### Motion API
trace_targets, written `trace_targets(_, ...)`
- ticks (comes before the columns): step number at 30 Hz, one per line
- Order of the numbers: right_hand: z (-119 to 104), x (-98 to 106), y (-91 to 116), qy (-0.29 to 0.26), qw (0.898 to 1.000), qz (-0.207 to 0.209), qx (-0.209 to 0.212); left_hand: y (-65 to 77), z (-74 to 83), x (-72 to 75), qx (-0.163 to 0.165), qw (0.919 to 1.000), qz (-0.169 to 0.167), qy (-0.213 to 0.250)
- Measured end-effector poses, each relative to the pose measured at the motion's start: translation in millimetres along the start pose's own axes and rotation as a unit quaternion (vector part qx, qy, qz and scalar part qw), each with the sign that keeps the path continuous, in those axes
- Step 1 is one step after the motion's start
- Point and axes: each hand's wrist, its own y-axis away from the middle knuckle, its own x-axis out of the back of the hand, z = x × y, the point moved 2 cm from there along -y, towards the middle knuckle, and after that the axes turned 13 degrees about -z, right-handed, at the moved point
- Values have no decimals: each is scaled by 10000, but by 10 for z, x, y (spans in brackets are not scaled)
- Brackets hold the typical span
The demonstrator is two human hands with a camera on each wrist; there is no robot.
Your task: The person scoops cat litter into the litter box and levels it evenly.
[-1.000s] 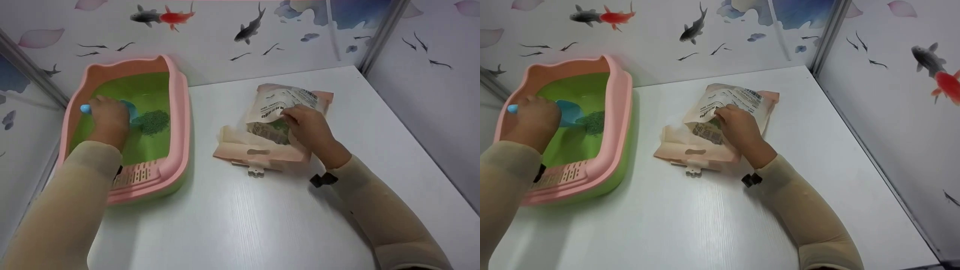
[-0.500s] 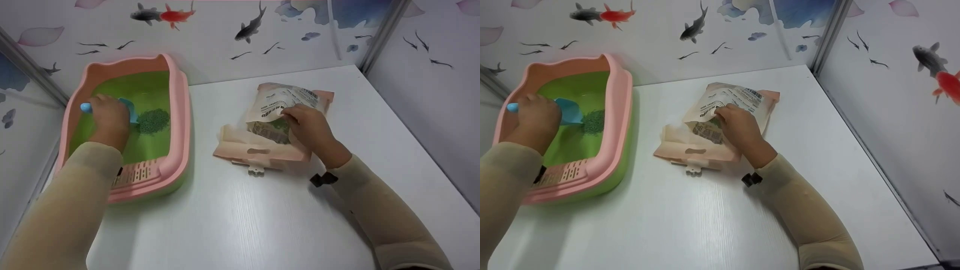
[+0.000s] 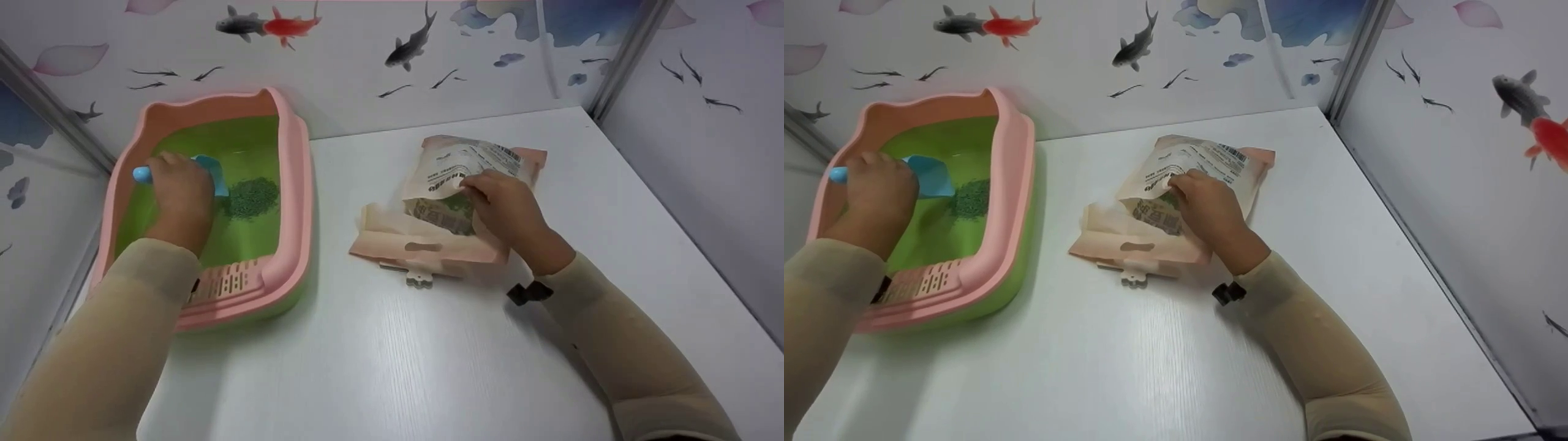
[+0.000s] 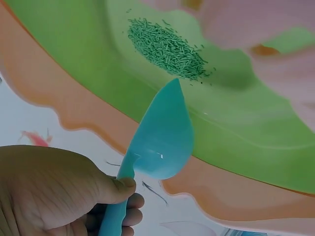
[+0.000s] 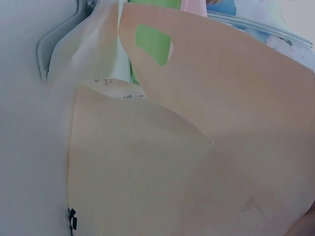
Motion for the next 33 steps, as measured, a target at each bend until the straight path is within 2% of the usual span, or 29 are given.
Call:
trace_targets(5, 1, 12, -11, -62, 10000, -19, 10, 96, -44, 44, 97, 9981, 118, 593)
trace_targets(8, -1, 21, -13, -64, 10000, -34, -2, 165, -74, 71, 159, 9931, 200, 1141)
trace_targets(11, 4, 22, -18, -62, 10000, -64, -44, 235, -101, 77, 134, 9831, 226, 1813)
trace_targets(14, 13, 16, -19, -52, 9998, -118, -118, 305, -113, 67, -12, 9679, 277, 2496)
trace_targets(17, 20, 10, -16, -50, 9998, -133, -172, 378, -91, 55, -196, 9539, 413, 2966)
trace_targets(20, 25, 3, -7, -49, 9997, -132, -194, 457, -30, 64, -370, 9445, 625, 3204)
trace_targets(25, 22, -8, 7, -53, 9996, -158, -240, 600, 95, 109, -420, 9306, 927, 3517)
trace_targets(29, 25, -6, 9, -90, 9996, -161, -218, 711, 174, 140, -461, 9214, 1262, 3645)
trace_targets(33, 31, -6, 12, -92, 9998, -88, -121, 797, 283, 173, -561, 9132, 1453, 3765)
